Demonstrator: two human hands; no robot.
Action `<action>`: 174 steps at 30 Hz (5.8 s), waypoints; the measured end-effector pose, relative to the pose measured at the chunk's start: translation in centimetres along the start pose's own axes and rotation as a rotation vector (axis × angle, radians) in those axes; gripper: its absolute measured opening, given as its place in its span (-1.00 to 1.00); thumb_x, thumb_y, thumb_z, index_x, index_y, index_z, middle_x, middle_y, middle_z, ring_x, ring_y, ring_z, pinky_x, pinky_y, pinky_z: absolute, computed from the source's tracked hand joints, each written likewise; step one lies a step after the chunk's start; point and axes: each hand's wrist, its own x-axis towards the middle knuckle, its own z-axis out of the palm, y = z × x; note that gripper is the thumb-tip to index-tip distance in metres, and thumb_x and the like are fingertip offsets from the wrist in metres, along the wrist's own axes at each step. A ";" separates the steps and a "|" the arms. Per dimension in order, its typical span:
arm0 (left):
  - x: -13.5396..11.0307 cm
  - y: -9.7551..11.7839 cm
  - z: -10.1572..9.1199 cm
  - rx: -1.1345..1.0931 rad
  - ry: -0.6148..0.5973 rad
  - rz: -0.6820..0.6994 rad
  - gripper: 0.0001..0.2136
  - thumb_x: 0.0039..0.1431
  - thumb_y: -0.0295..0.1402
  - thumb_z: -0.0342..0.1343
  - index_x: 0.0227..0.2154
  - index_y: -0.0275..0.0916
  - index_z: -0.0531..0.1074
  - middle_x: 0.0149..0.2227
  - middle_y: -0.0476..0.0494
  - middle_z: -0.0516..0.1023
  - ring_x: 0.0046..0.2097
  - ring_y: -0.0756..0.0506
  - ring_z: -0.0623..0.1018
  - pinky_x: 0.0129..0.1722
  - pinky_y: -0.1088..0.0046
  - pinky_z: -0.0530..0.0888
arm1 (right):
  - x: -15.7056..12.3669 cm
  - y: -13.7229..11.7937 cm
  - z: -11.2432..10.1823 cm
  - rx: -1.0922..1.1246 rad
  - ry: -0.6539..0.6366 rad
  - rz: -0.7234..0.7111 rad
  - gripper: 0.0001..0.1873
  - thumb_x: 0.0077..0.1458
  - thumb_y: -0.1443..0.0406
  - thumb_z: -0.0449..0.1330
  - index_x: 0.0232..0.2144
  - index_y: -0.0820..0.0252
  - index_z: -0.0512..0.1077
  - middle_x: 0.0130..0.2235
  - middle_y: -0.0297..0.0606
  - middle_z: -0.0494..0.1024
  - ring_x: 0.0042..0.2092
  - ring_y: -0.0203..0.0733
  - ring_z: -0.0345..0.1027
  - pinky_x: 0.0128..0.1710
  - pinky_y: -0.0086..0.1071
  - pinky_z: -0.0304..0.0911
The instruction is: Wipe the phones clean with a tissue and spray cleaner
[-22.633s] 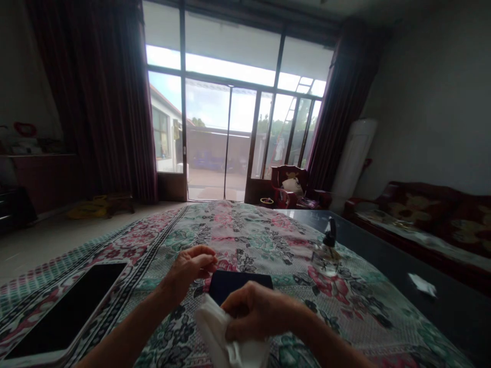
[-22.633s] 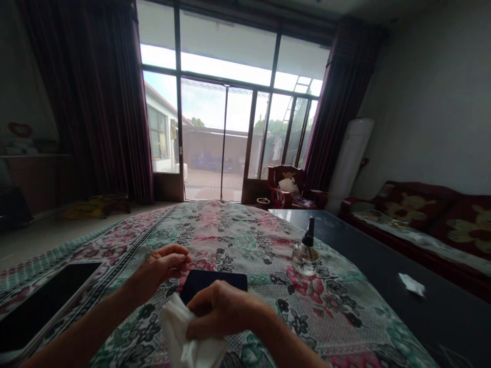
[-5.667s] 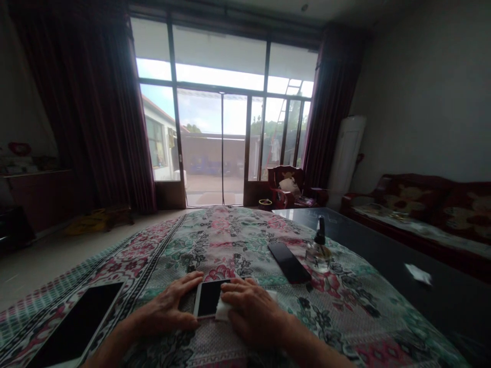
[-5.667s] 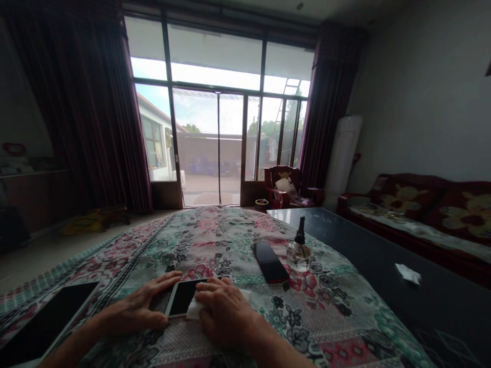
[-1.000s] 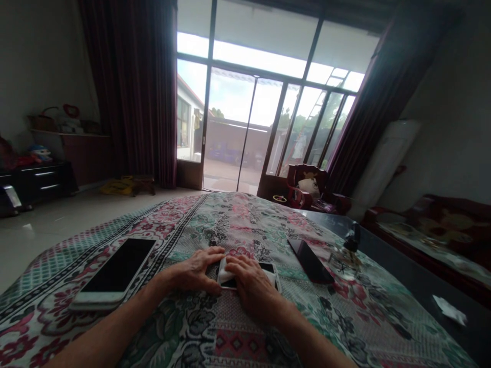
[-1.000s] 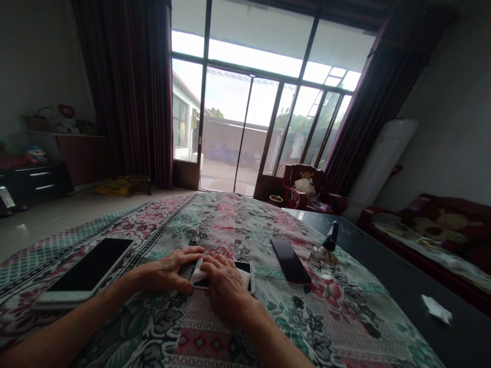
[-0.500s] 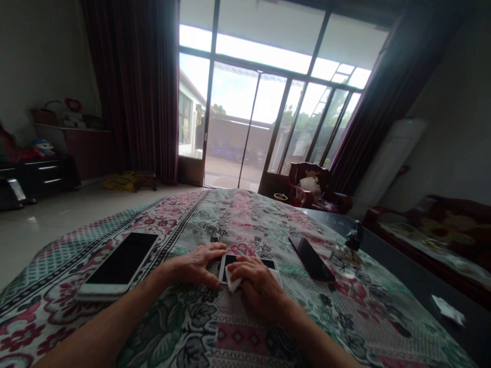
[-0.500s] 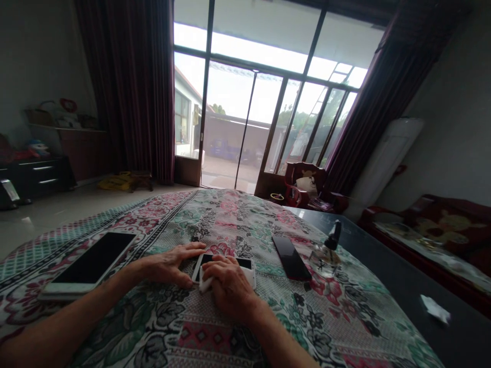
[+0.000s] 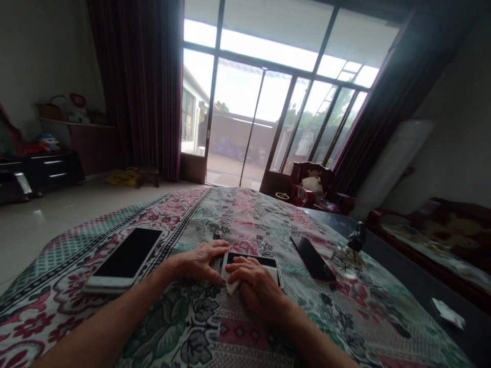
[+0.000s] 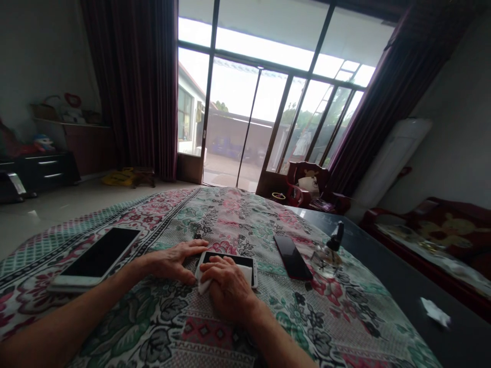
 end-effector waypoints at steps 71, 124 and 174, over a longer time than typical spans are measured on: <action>-0.1 3.5 1.7 0.077 0.093 -0.215 -0.22 -0.14 -0.37 0.09 0.25 -0.16 0.08 0.34 -0.14 -0.02 0.34 -0.27 -0.09 0.27 0.05 -0.09 | -2.0 -2.6 1.6 -0.093 0.154 0.241 -0.76 0.26 0.29 -0.05 -0.13 -0.02 0.38 0.12 -0.42 0.38 0.22 -0.12 0.05 0.21 -0.05 -0.23; -0.3 2.9 0.6 -0.014 0.062 -0.178 -0.23 -0.15 -0.24 0.24 0.22 -0.14 0.17 0.33 -0.12 0.01 0.34 -0.25 -0.06 0.30 0.23 -0.05 | -1.4 0.4 1.8 -0.230 0.234 0.523 -0.60 0.17 0.39 -0.03 0.02 0.05 0.37 0.18 -0.27 0.32 0.25 0.05 0.03 0.21 0.07 -0.17; 0.0 2.3 1.1 0.031 0.078 -0.138 -0.26 -0.14 -0.21 0.19 0.19 -0.20 0.20 0.32 -0.17 0.04 0.33 -0.27 -0.02 0.28 0.15 -0.02 | -1.5 -1.3 2.1 -0.161 0.223 0.454 -0.67 0.16 0.34 0.01 -0.06 -0.03 0.40 0.14 -0.43 0.38 0.22 -0.09 0.09 0.23 -0.05 -0.21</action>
